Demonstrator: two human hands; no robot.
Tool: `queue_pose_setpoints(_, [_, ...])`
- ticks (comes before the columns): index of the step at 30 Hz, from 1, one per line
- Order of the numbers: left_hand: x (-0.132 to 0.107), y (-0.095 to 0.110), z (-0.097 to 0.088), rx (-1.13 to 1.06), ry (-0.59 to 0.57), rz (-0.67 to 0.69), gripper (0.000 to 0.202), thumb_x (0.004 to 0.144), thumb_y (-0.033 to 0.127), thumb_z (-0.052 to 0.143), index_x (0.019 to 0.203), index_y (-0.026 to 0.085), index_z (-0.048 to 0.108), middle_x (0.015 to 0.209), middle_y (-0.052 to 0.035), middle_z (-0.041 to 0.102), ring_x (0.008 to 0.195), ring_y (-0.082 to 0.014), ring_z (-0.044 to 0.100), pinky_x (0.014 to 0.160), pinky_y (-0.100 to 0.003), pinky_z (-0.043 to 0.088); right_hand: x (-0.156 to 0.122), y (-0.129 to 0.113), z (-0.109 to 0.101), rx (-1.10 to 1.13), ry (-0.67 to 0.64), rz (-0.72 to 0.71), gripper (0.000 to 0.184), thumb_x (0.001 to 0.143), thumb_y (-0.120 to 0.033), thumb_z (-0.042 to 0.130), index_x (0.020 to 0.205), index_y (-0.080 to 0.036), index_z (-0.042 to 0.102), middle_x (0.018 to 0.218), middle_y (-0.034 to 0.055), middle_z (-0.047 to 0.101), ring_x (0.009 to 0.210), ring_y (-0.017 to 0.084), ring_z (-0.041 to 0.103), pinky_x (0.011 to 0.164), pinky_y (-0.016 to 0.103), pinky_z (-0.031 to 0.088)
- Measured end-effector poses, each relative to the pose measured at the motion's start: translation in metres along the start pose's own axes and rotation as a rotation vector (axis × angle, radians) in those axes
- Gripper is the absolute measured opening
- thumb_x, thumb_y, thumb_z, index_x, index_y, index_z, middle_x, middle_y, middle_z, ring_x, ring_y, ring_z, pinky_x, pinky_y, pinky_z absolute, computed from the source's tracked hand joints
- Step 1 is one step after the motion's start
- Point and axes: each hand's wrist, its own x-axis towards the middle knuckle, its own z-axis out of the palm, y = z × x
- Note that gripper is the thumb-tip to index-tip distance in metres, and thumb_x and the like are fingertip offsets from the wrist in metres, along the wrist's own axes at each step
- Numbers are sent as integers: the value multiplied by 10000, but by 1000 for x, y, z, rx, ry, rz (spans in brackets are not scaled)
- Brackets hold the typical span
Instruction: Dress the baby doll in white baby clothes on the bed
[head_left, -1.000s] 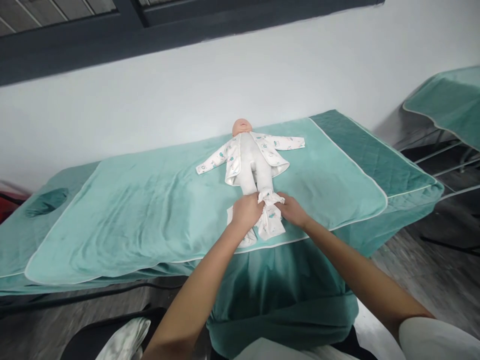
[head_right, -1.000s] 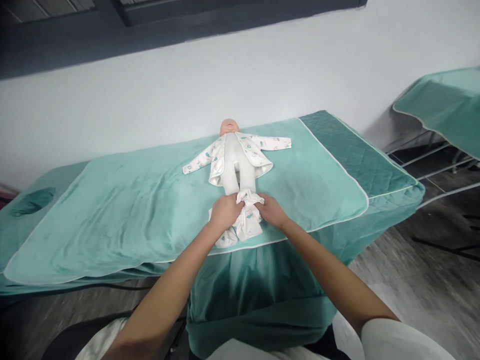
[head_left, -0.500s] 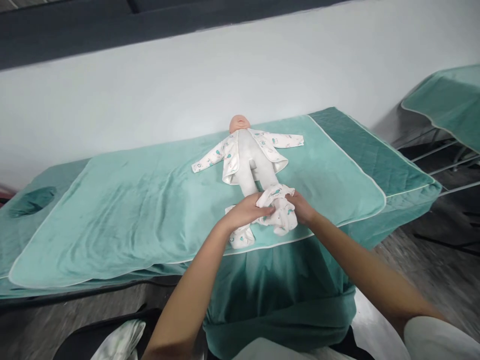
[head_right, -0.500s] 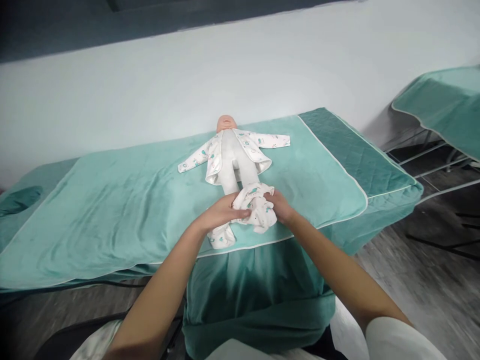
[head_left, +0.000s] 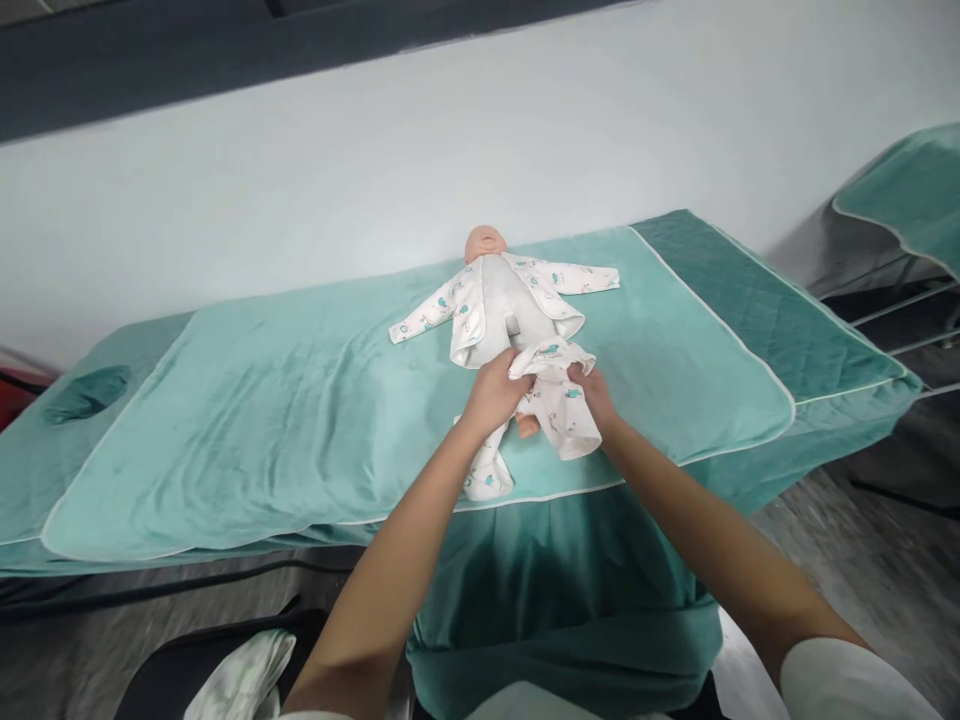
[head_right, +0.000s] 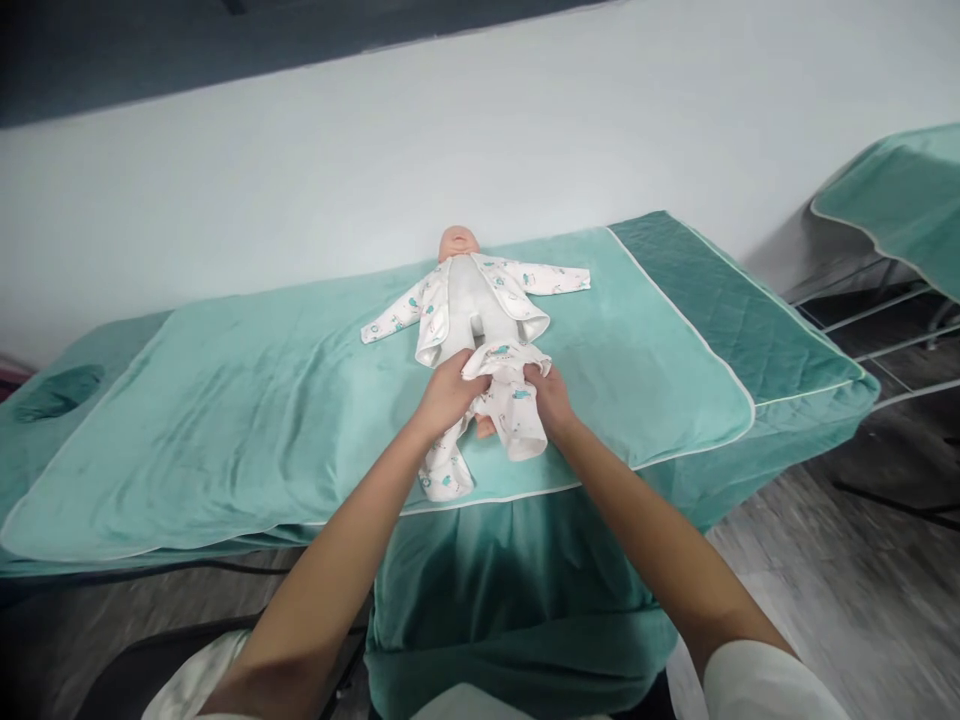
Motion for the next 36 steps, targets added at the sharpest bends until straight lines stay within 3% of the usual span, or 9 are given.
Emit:
queue_pose_setpoints(6, [18, -15, -5, -59, 133, 22, 54, 822, 221, 643, 819, 204, 592, 768, 36, 632, 780, -170, 594, 701, -268, 430, 32, 2, 16, -99, 107, -182, 258, 761, -430, 650, 874, -201, 614, 811, 6, 648, 757, 178, 556, 720, 328, 478])
queue_pose_setpoints(13, [42, -25, -10, -2, 251, 59, 53, 849, 239, 637, 827, 200, 608, 824, 12, 678, 831, -188, 618, 765, -287, 458, 73, 0, 19, -307, 101, -375, 177, 788, -395, 618, 809, -225, 578, 782, -6, 624, 794, 195, 544, 779, 346, 452])
queue_pose_setpoints(23, [80, -30, -10, -38, 352, 144, 88, 846, 255, 649, 905, 203, 688, 926, -4, 706, 920, -190, 628, 868, -294, 473, 107, -5, 15, -397, 79, -454, 167, 857, -303, 570, 729, -257, 473, 731, -17, 512, 767, 191, 479, 775, 340, 413])
queue_pose_setpoints(26, [84, -41, -10, -156, 307, 70, 173, 800, 337, 724, 902, 203, 684, 884, 9, 691, 869, -178, 619, 806, -277, 480, 109, -3, 15, -401, 100, -419, 172, 861, -316, 579, 744, -260, 466, 749, -14, 517, 779, 199, 485, 785, 345, 418])
queue_pose_setpoints(28, [82, -53, -11, -320, 241, 4, 302, 732, 424, 800, 892, 205, 669, 830, 21, 667, 796, -162, 606, 736, -263, 476, 108, -2, 16, -426, 102, -395, 141, 861, -330, 580, 786, -261, 483, 764, -12, 522, 779, 202, 489, 779, 345, 423])
queue_pose_setpoints(30, [78, -66, -14, -541, 193, -45, 398, 665, 485, 847, 856, 208, 634, 763, 31, 637, 711, -144, 587, 669, -257, 465, 105, -4, 16, -469, 101, -458, 86, 834, -293, 585, 840, -259, 506, 801, -7, 533, 795, 204, 500, 788, 349, 425])
queue_pose_setpoints(33, [73, -79, -18, -822, 135, -68, 472, 594, 510, 885, 811, 217, 586, 717, 29, 629, 645, -143, 587, 636, -276, 480, 102, -21, 19, -555, 5, -706, 138, 780, -215, 587, 906, -252, 543, 899, 19, 571, 868, 214, 535, 830, 370, 429])
queue_pose_setpoints(36, [73, -83, -20, -938, 122, -65, 505, 572, 536, 888, 826, 224, 582, 720, 12, 638, 671, -172, 619, 682, -325, 519, 107, -55, 33, -698, -314, -776, 129, 798, -225, 618, 924, -242, 592, 933, 37, 623, 885, 221, 566, 823, 371, 429])
